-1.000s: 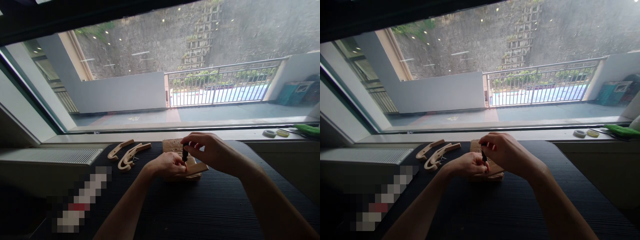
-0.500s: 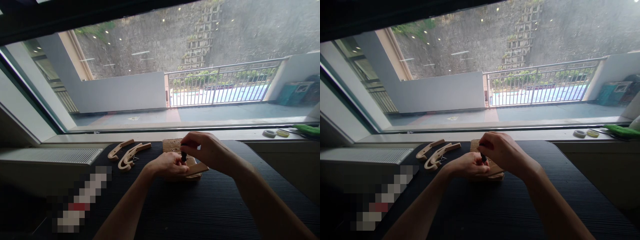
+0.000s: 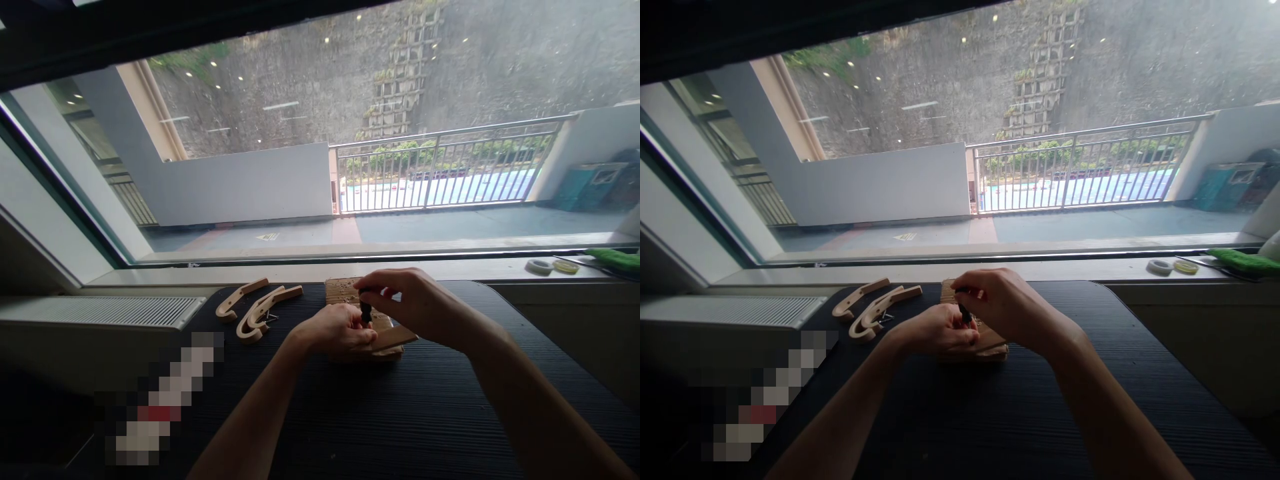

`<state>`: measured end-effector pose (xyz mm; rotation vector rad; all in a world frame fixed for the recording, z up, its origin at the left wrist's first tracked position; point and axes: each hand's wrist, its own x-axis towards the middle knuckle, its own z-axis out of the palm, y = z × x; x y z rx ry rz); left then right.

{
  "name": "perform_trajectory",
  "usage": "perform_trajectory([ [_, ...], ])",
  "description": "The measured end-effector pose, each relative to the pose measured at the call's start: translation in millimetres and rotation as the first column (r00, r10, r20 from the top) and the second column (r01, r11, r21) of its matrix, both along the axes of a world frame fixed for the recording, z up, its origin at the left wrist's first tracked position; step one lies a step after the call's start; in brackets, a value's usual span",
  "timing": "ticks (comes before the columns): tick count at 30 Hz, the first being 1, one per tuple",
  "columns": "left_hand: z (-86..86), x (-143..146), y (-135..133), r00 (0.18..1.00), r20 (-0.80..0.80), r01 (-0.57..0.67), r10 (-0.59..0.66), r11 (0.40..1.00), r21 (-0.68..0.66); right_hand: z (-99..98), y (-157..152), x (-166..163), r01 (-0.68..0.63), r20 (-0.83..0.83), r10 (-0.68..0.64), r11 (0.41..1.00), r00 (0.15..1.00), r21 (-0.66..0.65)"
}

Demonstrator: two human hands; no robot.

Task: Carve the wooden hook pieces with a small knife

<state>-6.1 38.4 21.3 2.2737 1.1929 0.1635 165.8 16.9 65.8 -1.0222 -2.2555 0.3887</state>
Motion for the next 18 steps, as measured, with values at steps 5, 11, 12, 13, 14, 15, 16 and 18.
perform_trajectory([
  [5,1.0,1.4,-0.7,1.000,-0.001,-0.027,0.027,1.000,-0.014,0.0,1.8,-0.2,0.039,0.012,-0.040,0.998,0.999,0.042],
  [11,2.2,1.1,-0.9,0.999,-0.016,-0.030,0.030,0.999,-0.017,-1.0,2.4,-2.5,0.107,0.019,-0.107,0.994,0.994,0.038],
  [12,2.2,0.9,-0.6,1.000,-0.013,-0.025,0.025,1.000,-0.019,-1.9,3.0,-3.0,0.111,0.021,-0.112,0.993,0.993,0.041],
  [13,2.0,0.7,-0.4,1.000,-0.007,-0.019,0.018,1.000,-0.019,-3.0,3.6,-3.6,0.118,0.020,-0.119,0.992,0.993,0.043],
  [14,1.8,0.5,-0.1,1.000,-0.003,-0.012,0.012,1.000,-0.019,-4.1,4.2,-4.3,0.125,0.015,-0.125,0.991,0.992,0.043],
  [15,1.6,0.4,0.2,1.000,-0.001,-0.007,0.007,1.000,-0.016,-5.2,4.7,-5.2,0.130,0.007,-0.130,0.991,0.992,0.040],
  [16,1.3,0.3,0.4,1.000,0.000,-0.004,0.004,1.000,-0.012,-6.1,4.8,-5.9,0.130,-0.005,-0.130,0.991,0.991,0.036],
  [18,0.8,0.1,0.5,1.000,0.001,-0.008,0.008,1.000,-0.005,-6.8,4.3,-6.9,0.103,-0.019,-0.102,0.995,0.995,0.019],
])
